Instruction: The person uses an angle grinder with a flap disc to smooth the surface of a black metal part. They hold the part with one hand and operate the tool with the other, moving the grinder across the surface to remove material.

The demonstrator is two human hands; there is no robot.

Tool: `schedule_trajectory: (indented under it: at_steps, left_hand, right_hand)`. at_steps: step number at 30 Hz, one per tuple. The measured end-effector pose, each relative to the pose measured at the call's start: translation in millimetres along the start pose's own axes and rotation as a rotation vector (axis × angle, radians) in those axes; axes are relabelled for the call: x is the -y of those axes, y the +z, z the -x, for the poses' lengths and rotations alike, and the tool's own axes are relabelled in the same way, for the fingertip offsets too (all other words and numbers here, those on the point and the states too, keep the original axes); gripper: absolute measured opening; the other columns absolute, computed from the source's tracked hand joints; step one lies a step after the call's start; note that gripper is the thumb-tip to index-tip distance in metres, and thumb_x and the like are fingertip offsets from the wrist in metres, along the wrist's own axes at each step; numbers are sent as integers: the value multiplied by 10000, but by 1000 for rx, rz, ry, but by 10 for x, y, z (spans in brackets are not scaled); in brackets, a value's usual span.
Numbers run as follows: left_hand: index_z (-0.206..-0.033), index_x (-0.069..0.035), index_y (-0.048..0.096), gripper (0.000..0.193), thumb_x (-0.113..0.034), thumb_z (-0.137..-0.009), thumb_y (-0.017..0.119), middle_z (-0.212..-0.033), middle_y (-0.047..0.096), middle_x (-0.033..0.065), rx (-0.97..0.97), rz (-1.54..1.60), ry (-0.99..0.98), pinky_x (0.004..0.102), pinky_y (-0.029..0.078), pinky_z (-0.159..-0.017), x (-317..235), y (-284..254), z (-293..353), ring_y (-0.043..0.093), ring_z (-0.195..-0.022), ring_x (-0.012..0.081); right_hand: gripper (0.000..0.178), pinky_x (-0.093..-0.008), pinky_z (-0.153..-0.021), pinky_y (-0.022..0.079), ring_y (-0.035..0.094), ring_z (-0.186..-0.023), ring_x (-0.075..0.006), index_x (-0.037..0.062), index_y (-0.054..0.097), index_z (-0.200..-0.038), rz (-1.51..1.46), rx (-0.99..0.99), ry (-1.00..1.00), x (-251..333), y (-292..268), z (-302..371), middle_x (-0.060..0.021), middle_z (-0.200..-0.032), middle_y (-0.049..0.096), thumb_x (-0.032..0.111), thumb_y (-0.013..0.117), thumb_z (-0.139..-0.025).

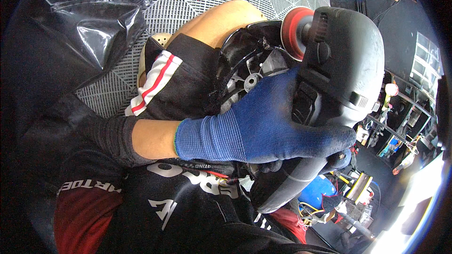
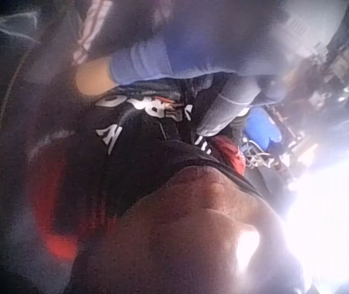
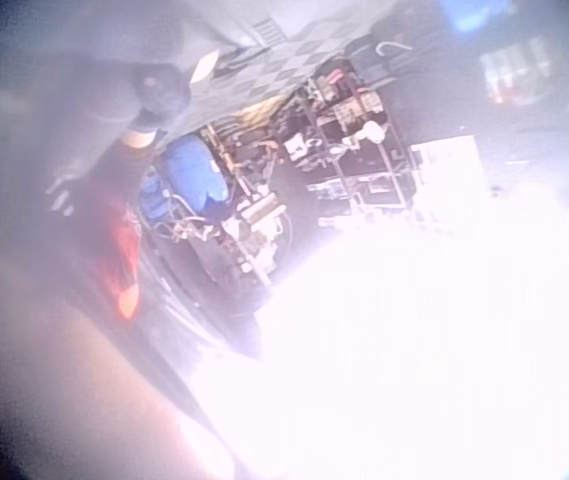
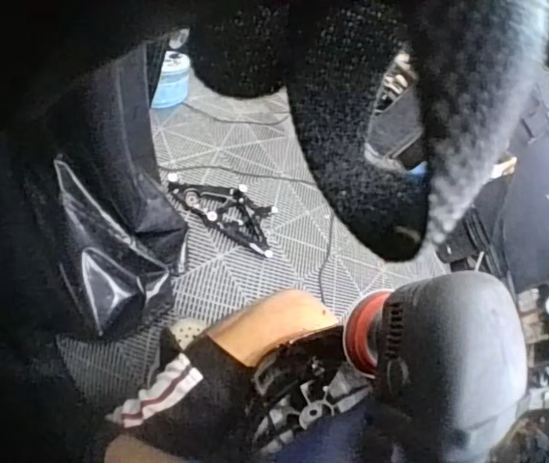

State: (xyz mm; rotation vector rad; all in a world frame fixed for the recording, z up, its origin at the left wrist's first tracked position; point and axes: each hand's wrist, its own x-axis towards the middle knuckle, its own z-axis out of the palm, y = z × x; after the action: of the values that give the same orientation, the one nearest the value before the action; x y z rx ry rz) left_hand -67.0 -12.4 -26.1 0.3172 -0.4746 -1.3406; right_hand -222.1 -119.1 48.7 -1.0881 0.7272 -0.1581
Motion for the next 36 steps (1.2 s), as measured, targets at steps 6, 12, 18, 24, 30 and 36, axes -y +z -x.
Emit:
schedule_trajectory:
  at_steps: [6,12,18,24,30,36]
  left_hand:
    - [-1311,-14,548,663,-236,-765,852,-1234,647,99,-4,11,98,378,456,-1033,84,-24,4,597,-1131,199]
    - [-1322,-10,535,675,-242,-772,850,-1259,632,105,-20,61,84,376,452,-1040,110,-8,8,592,-1141,203]
    - [-1310,-11,544,642,-243,-788,838,-1221,649,103,33,-27,-62,368,477,-1002,-7,16,-19,609,-1105,191]
    - [-1269,-16,568,582,-232,-797,832,-1136,679,92,44,57,-47,366,508,-949,113,54,-40,633,-1035,177]
    - [-1259,-19,571,593,-259,-787,839,-1126,675,92,-3,-39,-192,361,520,-923,-93,37,-20,634,-1023,179]
    - [-1297,-13,553,639,-264,-783,839,-1183,661,109,-43,139,-74,366,508,-958,15,54,0,625,-1076,188]
  right_hand:
    - [803,-389,-951,479,618,-1056,-303,-54,379,-1411,-1,-2,8,-2,-5,-3,-240,-1154,614,332,663,-767]
    - [806,-390,-964,475,614,-1073,-302,-53,374,-1418,7,13,-2,-18,28,-37,-239,-1169,612,321,668,-767]
    - [809,-391,-977,470,611,-1090,-301,-51,369,-1425,3,12,-7,-1,23,-14,-239,-1184,609,311,673,-768]
    - [813,-392,-991,465,607,-1106,-300,-50,364,-1432,5,11,-8,-3,43,1,-238,-1199,606,300,678,-769]
    - [816,-393,-1004,460,604,-1123,-299,-49,359,-1438,5,8,-2,8,22,-1,-237,-1214,604,289,683,-770]
    - [820,-393,-1017,456,600,-1140,-298,-48,354,-1445,16,14,-4,22,51,-11,-237,-1230,601,278,688,-770]
